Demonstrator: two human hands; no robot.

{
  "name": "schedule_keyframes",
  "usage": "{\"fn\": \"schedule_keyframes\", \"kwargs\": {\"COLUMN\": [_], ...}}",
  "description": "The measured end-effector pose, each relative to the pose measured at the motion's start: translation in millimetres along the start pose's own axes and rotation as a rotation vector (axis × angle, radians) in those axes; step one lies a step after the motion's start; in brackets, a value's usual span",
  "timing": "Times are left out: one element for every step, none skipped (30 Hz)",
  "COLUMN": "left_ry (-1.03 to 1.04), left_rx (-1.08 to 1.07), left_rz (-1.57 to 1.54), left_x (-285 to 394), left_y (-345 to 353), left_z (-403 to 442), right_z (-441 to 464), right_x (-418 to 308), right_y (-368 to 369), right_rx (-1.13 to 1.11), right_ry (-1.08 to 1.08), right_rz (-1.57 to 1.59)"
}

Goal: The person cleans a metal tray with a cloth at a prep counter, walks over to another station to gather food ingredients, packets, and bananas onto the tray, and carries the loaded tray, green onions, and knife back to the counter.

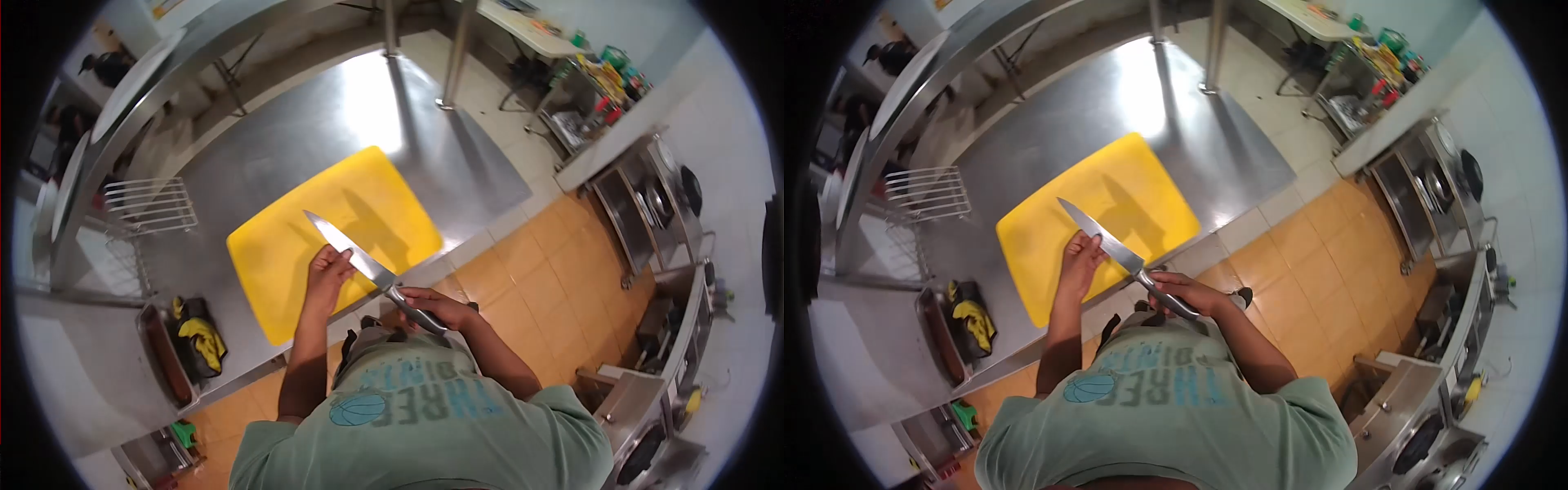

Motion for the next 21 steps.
{"fn": "schedule_keyframes", "kwargs": {"left_ry": [-0.010, 0.046, 0.102, 0.159, 0.212, 0.185, 0.157, 0.130, 0.041, 0.034, 0.028, 0.023, 0.092, 0.126, 0.159, 0.190, 0.173, 0.156, 0.138, 0.092, 0.046], "left_rx": [0.058, 0.116, 0.173, 0.230, 0.269, 0.254, 0.239, 0.224, 0.150, 0.150, 0.150, 0.131, 0.166, 0.245, 0.323, 0.401, 0.390, 0.379, 0.368, 0.313, 0.257], "left_rz": [-0.003, -0.048, -0.093, -0.137, -0.204, -0.213, -0.223, -0.232, -0.180, -0.098, -0.015, 0.067, 0.048, -0.013, -0.073, -0.134, -0.149, -0.164, -0.179, -0.130, -0.080], "left_x": [5.6, 13.2, 20.8, 31.7, 38.1, 37.3, 45.6, 47.8, 33.6, 28.5, 25.1, 25.1, 32.0, 37.6, 42.5, 48.2, 50.5, 54.0, 56.8, 51.7, 43.4], "left_y": [2.7, -8.9, -22.0, -30.8, -33.5, -29.4, -14.1, -2.0, 0.0, 2.4, 6.7, 13.4, 11.9, -0.8, -18.0, -22.8, -21.3, -19.4, -14.6, -9.7, -4.5], "left_z": [-6.1, -7.5, -7.4, -7.5, -1.0, 3.2, 3.2, 3.7, 1.1, -6.9, -16.0, -15.4, -15.4, -13.3, -10.3, -9.7, -10.6, -12.8, -14.6, -14.5, -14.8], "right_z": [-0.3, 1.1, 5.1, 7.0, 1.2, -3.7, -6.4, -9.0, -9.3, -10.3, -10.4, -9.6, -6.4, -2.9, -0.3, 1.1, 2.7, 1.5, -2.0, -4.9, -6.2], "right_x": [6.2, 10.6, 10.7, 6.4, 0.9, -5.9, -12.9, -13.4, -13.3, -15.1, -19.0, -20.3, -21.8, -21.5, -18.9, -16.0, -14.5, -13.8, -17.4, -20.3, -20.9], "right_y": [3.0, 5.1, 6.9, 10.7, 11.2, 10.6, 9.2, 5.8, 2.9, 2.4, 8.2, 5.4, 4.8, 4.5, 3.9, 5.8, 8.3, 8.0, 12.5, 16.9, 18.9], "right_rx": [0.022, 0.043, 0.016, 0.026, 0.063, 0.099, 0.073, 0.087, 0.101, 0.115, 0.088, 0.050, 0.033, 0.015, -0.002, -0.020, -0.048, -0.029, -0.011, 0.007, 0.045], "right_ry": [0.001, 0.002, -0.006, 0.001, 0.000, 0.000, 0.003, 0.019, 0.035, 0.051, 0.055, 0.039, 0.045, 0.050, 0.038, 0.026, 0.015, 0.022, 0.029, 0.036, 0.054], "right_rz": [-0.017, -0.033, -0.076, -0.121, -0.161, -0.202, -0.204, -0.221, -0.238, -0.255, -0.245, -0.237, -0.250, -0.263, -0.277, -0.291, -0.308, -0.303, -0.299, -0.294, -0.250]}}
Point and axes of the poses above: each hand's wrist, its own z-axis towards the middle knuckle, its own y-axis out of the palm, x = y × z, the point moved 5 cm from there along z, towards the middle knuckle, and after that the axes turned 5 degrees about y, right-handed, at the moved point
